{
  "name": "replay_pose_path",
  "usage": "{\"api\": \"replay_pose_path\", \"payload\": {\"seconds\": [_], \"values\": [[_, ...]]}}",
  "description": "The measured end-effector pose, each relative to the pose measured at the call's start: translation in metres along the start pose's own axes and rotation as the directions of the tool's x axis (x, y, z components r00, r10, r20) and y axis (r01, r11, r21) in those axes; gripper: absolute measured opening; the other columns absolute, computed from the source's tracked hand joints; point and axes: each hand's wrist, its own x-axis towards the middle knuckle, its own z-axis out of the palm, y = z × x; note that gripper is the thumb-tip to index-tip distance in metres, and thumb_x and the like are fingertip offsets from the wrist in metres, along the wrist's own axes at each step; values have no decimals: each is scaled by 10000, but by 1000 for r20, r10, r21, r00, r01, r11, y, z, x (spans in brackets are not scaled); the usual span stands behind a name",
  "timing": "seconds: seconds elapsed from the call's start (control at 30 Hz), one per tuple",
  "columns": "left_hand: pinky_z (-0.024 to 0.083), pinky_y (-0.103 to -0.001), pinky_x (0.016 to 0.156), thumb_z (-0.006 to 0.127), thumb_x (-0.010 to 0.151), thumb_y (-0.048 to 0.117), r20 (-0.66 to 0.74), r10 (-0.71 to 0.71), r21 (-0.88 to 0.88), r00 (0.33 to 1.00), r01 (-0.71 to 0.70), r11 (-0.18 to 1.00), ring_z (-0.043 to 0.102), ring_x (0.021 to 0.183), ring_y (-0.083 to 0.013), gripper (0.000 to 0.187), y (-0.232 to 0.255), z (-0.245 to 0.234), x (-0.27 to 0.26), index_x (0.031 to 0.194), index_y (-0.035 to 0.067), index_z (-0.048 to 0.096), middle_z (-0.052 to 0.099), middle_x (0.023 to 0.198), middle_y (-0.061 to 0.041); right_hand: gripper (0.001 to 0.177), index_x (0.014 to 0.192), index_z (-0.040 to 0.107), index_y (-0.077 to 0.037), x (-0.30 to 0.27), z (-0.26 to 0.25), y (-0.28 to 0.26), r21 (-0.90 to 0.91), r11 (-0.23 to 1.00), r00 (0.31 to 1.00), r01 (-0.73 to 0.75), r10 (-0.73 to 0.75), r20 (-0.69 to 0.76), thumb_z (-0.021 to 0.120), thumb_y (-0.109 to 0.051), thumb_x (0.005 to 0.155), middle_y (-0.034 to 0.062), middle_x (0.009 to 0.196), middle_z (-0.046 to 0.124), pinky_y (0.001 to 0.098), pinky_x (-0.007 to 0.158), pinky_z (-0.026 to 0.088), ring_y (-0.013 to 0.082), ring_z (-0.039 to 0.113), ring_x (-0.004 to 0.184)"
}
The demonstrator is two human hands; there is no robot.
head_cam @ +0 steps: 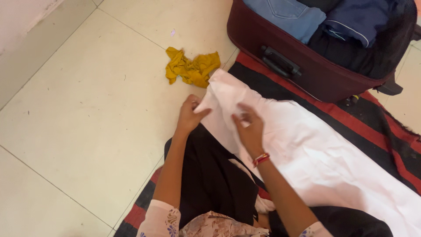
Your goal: The person folds a white garment on a striped mat by smoothing the fabric, folding in the sides and sleeves, and then doubling the length to create a flat rectangle.
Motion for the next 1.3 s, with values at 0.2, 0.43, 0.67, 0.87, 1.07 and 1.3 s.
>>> {"api": "replay_pose_path", "payload": {"seconds": [0.2,0.43,0.67,0.87,1.07,1.3], "values": [[563,-455,838,859,687,307,-363,-308,430,879,452,782,713,920,-322,467,-6,-7,-5,1067,106,676,743,933,-109,379,1263,690,-45,47,-62,-50,-284,921,943,266,-310,-123,702,29,892,127,1185,718,337,768,530,238,656,870],[555,-447,907,825,717,384,-278,-473,496,836,547,675,715,1021,-335,431,6,-6,-5,1052,123,751,765,1058,-123,612,1448,557,14,101,-117,-88,-608,585,789,536,-603,115,664,103,852,202,1424,572,466,1058,497,400,564,1285],[572,-438,827,831,693,297,-286,-436,478,853,521,707,726,919,-353,317,2,-8,-5,868,60,713,760,941,-152,718,1540,501,30,119,-135,-100,-745,406,769,529,-601,219,596,186,846,164,1563,517,430,1015,548,380,584,1281],[568,-408,740,888,671,209,-185,-367,344,912,410,845,698,818,-287,390,-3,-7,-3,886,34,615,729,909,-159,534,1401,595,-6,92,-115,-108,-551,538,724,638,-663,189,679,101,885,175,1382,599,408,861,567,365,663,1045],[508,-351,593,670,839,36,206,-272,-90,940,295,951,643,775,-150,461,39,-9,-11,1211,112,408,671,1086,-77,268,1149,708,-54,67,-89,-89,-295,790,839,537,-535,97,712,63,908,135,1149,707,380,784,560,268,674,824],[499,-253,818,495,947,187,200,-180,-99,963,203,974,634,857,-89,328,26,-9,-5,1127,35,722,734,990,-45,550,1369,636,-49,-6,-13,-38,-258,763,771,593,-446,455,599,86,838,149,1404,627,422,1157,450,326,570,1314]]}}
